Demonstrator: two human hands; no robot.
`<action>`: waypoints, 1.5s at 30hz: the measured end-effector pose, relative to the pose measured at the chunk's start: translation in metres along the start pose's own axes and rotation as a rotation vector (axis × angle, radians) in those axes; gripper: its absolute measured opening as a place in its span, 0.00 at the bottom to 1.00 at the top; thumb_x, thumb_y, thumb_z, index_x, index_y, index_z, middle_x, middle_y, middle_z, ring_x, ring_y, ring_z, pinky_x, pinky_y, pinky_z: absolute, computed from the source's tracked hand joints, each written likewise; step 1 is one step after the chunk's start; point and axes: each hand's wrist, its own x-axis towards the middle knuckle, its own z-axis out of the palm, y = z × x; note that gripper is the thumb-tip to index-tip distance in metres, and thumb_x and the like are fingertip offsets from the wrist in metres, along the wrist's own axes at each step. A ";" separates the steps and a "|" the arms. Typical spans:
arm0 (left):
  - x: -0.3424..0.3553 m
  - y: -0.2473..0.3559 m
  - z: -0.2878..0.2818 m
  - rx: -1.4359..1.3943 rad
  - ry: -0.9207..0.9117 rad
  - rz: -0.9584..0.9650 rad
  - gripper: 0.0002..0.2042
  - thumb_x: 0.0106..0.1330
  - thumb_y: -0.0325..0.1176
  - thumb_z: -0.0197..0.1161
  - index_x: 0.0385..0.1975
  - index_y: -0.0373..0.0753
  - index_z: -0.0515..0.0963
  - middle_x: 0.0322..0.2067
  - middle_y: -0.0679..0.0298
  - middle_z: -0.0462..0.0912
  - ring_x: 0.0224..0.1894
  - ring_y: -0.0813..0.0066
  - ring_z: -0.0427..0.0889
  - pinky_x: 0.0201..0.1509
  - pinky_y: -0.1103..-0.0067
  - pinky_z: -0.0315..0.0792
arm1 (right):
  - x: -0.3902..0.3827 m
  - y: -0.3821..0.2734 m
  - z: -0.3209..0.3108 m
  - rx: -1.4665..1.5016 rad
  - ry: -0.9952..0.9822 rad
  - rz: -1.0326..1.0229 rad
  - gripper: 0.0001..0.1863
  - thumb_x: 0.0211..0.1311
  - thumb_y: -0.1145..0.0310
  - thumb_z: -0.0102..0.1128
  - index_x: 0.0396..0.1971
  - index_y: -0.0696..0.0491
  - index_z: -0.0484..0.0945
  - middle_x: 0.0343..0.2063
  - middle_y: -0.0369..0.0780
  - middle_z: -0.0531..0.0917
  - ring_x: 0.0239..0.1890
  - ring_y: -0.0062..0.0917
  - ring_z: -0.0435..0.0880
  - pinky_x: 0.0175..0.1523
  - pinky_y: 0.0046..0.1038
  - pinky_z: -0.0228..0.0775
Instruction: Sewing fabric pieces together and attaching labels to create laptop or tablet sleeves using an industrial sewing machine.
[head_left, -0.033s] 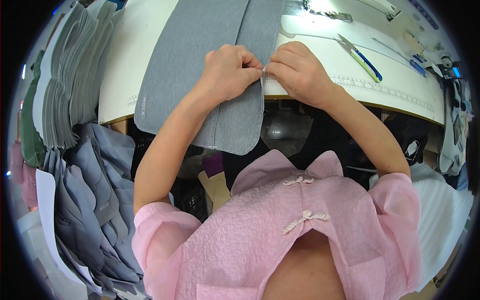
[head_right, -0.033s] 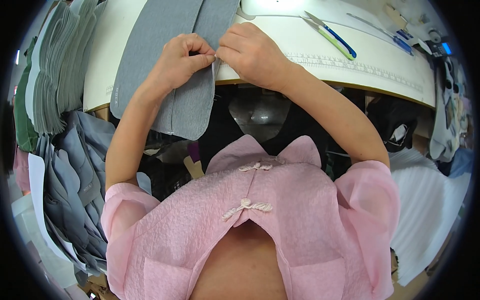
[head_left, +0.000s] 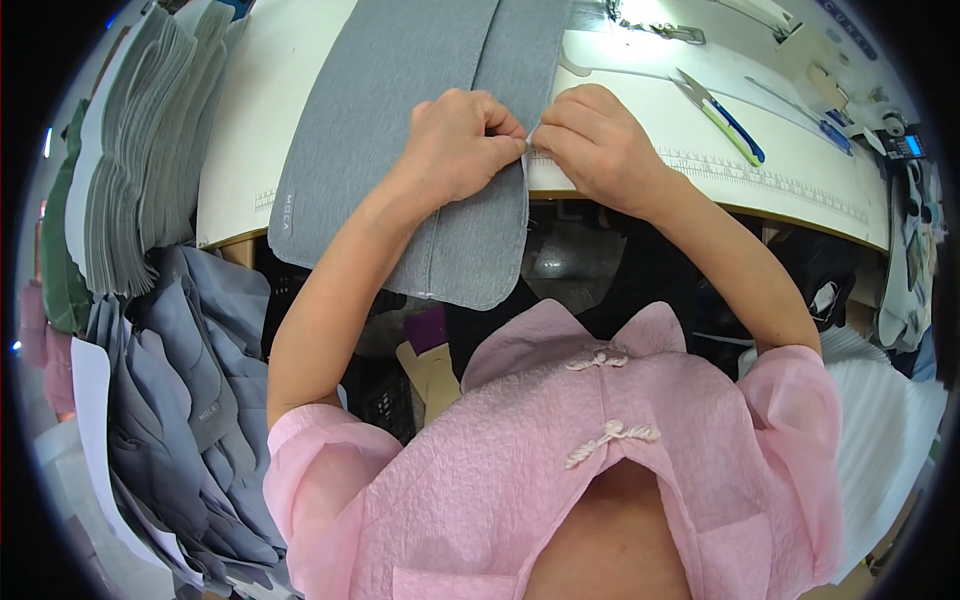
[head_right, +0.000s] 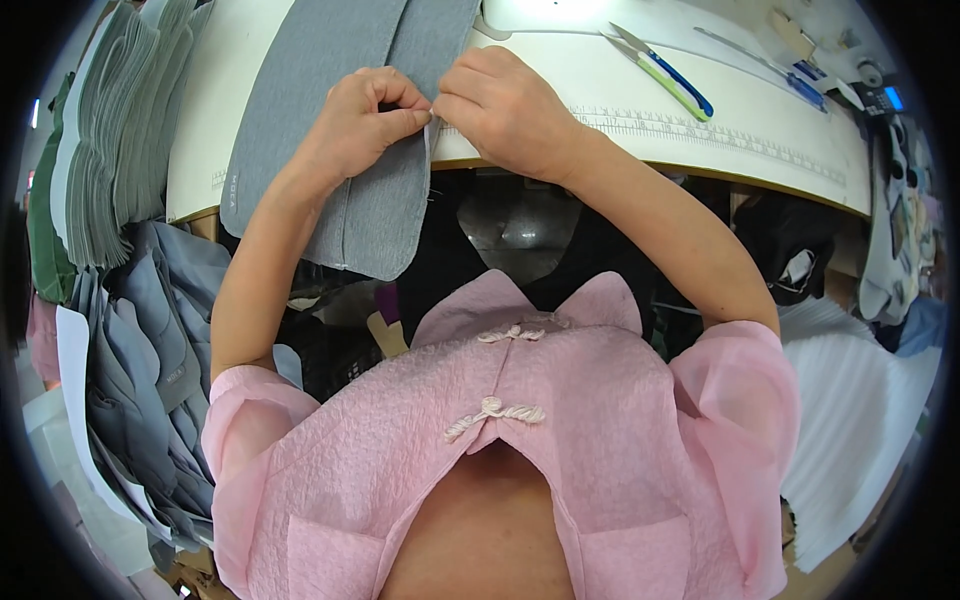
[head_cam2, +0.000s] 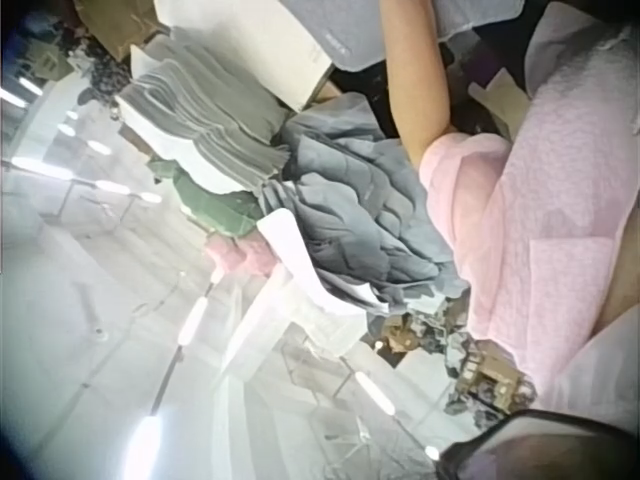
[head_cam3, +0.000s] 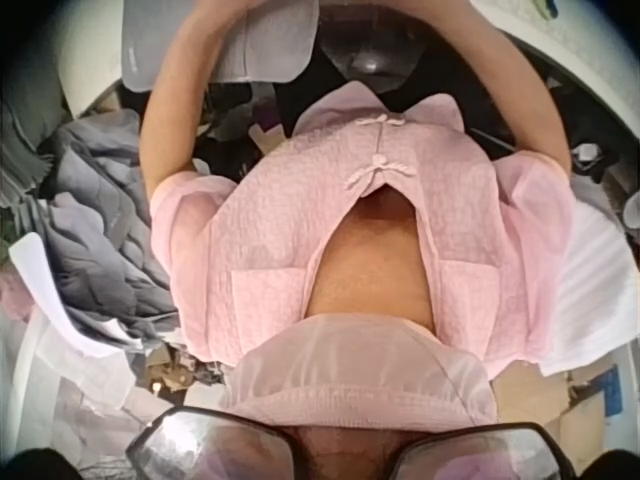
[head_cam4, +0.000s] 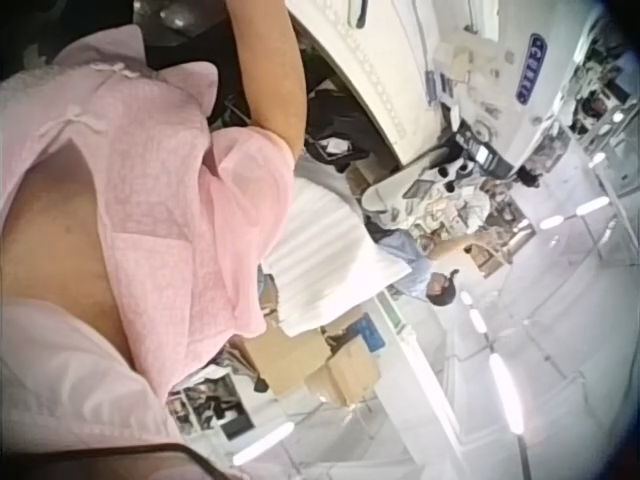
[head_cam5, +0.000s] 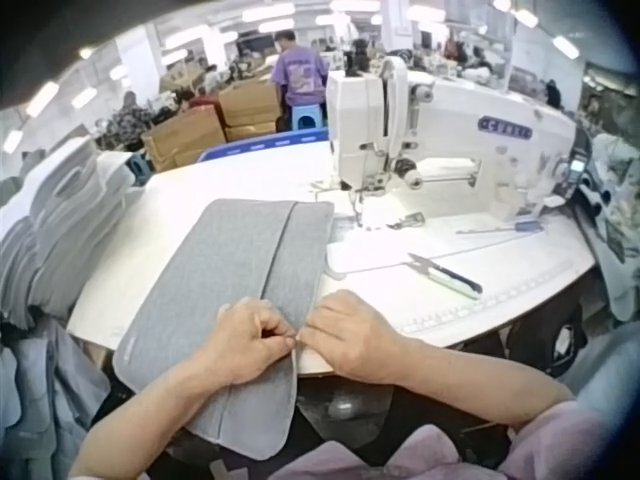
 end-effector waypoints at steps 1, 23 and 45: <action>0.000 0.000 0.000 0.017 -0.004 0.015 0.06 0.47 0.31 0.60 0.21 0.35 0.77 0.23 0.62 0.77 0.27 0.72 0.75 0.36 0.77 0.66 | 0.000 0.000 0.000 -0.007 -0.002 -0.001 0.07 0.38 0.73 0.55 0.22 0.56 0.73 0.25 0.36 0.74 0.31 0.26 0.72 0.37 0.25 0.65; 0.000 0.000 0.007 0.039 0.031 0.040 0.05 0.45 0.33 0.59 0.16 0.39 0.79 0.21 0.65 0.78 0.28 0.71 0.75 0.42 0.72 0.57 | -0.002 0.002 -0.012 0.218 -0.147 0.106 0.06 0.41 0.77 0.58 0.23 0.58 0.71 0.24 0.39 0.72 0.31 0.32 0.72 0.36 0.27 0.67; -0.001 -0.007 0.011 0.038 0.078 0.106 0.05 0.45 0.33 0.58 0.15 0.39 0.78 0.19 0.66 0.77 0.27 0.70 0.74 0.42 0.72 0.56 | 0.009 0.000 -0.009 -0.088 -0.197 -0.052 0.07 0.38 0.73 0.57 0.22 0.54 0.73 0.26 0.35 0.73 0.34 0.26 0.72 0.45 0.32 0.60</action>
